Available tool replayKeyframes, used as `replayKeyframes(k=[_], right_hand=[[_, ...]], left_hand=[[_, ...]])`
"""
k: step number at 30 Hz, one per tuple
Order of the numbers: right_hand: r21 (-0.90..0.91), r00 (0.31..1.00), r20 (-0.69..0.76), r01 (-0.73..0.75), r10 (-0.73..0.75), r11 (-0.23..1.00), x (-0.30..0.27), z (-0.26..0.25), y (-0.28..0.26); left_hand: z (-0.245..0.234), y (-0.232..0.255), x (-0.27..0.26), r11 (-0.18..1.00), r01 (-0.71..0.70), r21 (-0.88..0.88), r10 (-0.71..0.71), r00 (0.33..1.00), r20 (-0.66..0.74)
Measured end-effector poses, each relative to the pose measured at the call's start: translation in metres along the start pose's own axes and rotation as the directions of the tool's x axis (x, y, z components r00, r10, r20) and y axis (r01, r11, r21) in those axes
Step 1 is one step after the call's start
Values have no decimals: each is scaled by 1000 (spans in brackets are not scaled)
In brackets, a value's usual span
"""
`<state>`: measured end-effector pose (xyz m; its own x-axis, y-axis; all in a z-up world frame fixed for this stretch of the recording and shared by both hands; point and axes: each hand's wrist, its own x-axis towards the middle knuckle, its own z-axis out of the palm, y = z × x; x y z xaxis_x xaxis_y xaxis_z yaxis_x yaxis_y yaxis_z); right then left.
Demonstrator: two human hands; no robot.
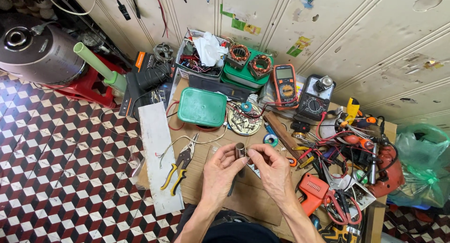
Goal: The recorder uses various tools to inspect and repair a mechanical component.
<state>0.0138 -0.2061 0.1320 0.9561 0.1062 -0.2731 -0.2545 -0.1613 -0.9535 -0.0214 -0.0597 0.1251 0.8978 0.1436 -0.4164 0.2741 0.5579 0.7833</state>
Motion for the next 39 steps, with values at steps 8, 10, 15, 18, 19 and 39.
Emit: replayKeyframes(k=[8, 10, 15, 18, 19, 39], right_hand=[[64, 998, 43, -39, 36, 997, -12, -17, 1], [43, 998, 51, -31, 29, 999, -13, -23, 0], [47, 995, 49, -93, 91, 995, -12, -32, 14], [40, 993, 69, -104, 101, 994, -11, -36, 24], [40, 992, 70, -107, 104, 994, -11, -35, 24], [-343, 982, 184, 36, 30, 939, -6, -44, 13]], left_hand=[[10, 11, -15, 889, -220, 401, 221, 974, 45], [15, 18, -18, 845, -228, 484, 230, 972, 56], [13, 13, -18, 673, -384, 633, 341, 920, 195], [14, 9, -17, 636, -394, 663, 348, 914, 210], [12, 8, -16, 637, -391, 664, 346, 915, 208], [12, 0, -13, 576, -444, 687, 297, 896, 330]])
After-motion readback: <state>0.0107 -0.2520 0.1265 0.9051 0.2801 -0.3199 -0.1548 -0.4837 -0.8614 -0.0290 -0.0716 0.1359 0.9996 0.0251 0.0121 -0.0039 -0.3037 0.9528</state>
